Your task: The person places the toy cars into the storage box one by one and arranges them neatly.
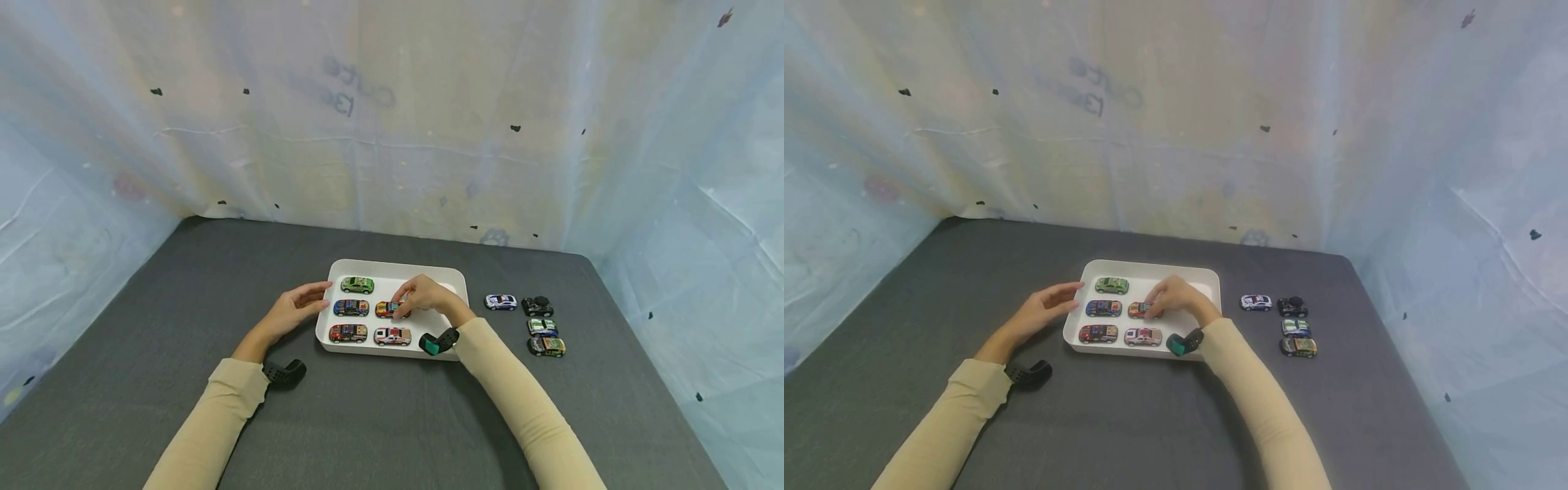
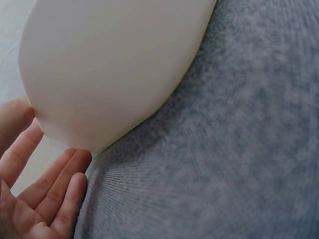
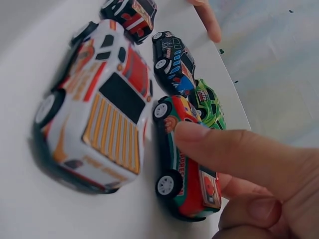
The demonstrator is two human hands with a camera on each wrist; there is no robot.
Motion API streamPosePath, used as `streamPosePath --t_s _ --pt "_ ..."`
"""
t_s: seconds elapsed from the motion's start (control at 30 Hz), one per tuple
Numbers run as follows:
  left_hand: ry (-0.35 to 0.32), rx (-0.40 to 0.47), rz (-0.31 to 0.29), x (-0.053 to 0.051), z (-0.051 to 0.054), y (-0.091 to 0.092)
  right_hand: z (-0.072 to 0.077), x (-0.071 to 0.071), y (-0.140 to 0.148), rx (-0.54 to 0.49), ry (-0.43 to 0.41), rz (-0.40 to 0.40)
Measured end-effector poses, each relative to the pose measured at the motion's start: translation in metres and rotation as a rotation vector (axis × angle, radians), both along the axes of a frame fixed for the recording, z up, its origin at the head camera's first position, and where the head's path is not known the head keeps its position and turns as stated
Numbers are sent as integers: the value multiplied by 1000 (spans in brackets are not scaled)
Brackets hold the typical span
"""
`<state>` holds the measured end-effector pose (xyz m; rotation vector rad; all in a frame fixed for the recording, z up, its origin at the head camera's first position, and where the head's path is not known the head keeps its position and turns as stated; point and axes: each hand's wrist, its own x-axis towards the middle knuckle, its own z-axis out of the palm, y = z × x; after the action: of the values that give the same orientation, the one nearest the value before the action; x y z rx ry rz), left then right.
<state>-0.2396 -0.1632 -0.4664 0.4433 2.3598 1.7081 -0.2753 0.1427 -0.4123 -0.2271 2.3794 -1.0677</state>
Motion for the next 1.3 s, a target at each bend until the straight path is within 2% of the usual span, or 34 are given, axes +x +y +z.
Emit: streamPosePath --t_s 0.23,0.5,0.73,1.0,1.3 --pt "-8 -5 -1 -1 0 1 9 2 3 4 11 36" --pt "0 -20 1 -2 0 1 28 9 8 -29 39 60" --pt "1 -22 -2 -1 -1 0 34 17 21 -78 90 65" --pt "-5 0 -7 -1 0 -2 43 24 42 -128 134 22" --pt "4 -15 -1 1 0 0 45 34 76 -182 153 -34"
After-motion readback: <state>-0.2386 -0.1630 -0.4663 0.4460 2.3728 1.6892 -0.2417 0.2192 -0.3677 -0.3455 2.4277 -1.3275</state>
